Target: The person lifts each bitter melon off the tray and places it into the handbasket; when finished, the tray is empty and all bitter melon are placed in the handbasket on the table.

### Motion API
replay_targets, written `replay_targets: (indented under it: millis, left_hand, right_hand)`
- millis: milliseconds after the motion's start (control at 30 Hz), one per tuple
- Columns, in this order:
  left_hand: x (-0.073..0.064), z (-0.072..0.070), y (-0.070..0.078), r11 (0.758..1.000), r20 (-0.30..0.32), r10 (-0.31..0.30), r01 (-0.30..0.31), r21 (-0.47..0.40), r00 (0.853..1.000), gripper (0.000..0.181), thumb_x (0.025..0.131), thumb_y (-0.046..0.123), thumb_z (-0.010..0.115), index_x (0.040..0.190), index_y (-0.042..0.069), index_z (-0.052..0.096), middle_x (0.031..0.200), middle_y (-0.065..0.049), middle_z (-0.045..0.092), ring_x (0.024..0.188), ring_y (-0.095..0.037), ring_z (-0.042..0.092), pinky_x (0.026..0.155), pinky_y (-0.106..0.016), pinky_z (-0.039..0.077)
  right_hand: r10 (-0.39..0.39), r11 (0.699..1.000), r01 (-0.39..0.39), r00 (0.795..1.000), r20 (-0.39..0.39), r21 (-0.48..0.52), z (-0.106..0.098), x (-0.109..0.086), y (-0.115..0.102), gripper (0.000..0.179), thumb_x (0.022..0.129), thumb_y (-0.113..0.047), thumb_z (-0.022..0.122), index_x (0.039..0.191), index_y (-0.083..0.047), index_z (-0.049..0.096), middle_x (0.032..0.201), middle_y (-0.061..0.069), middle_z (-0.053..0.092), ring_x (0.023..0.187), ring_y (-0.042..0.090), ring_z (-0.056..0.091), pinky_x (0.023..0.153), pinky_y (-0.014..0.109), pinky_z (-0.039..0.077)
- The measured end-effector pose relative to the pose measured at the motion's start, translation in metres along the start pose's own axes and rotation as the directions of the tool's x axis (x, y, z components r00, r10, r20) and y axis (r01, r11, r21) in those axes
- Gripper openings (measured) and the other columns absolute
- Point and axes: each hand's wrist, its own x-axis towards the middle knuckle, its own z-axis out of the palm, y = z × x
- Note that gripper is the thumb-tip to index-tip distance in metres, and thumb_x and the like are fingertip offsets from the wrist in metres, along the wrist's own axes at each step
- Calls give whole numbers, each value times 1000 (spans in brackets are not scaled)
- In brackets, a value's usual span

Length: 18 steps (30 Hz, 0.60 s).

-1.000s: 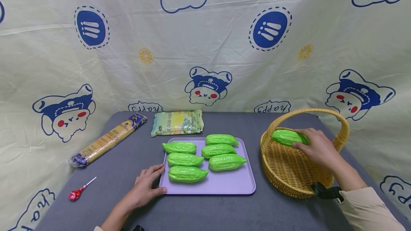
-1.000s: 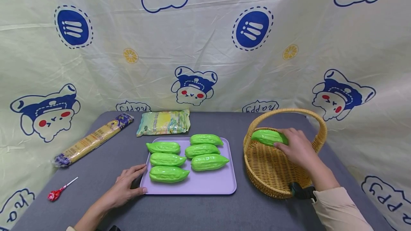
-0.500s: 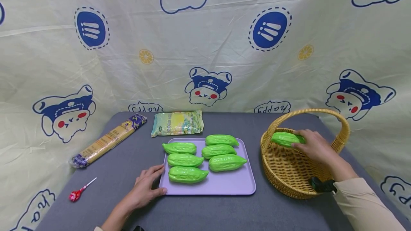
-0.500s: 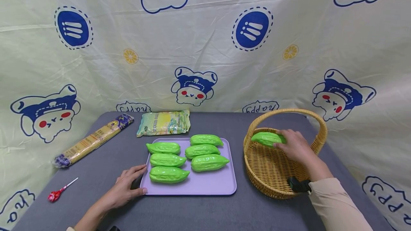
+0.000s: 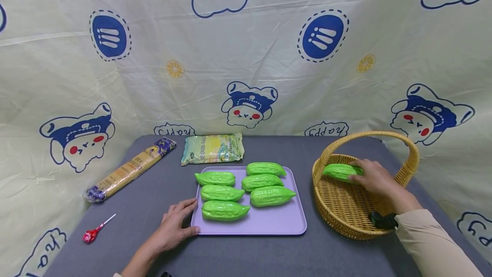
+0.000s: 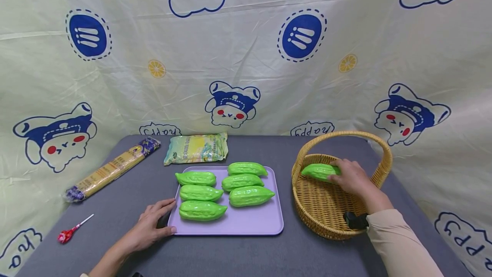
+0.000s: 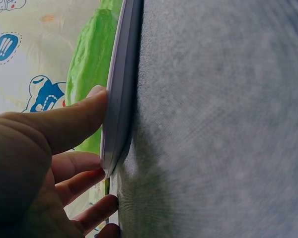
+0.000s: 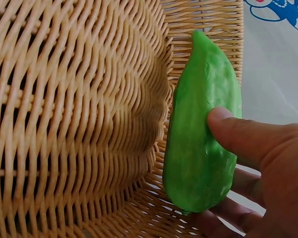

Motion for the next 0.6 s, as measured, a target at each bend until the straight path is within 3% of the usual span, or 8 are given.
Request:
replay_targets:
  millis: [600]
  left_hand:
    - [1,0,-1,1000,13,-13,13,1,1000,71,74,28,77,135,5,50,141,-6,48,122,-29,41,96,-52,28]
  right_hand:
    - [-2,1000,2,1000,4,-24,15,8,1,53,87,-26,66,126,6,53,127,34,51,112,54,44,89,64,36]
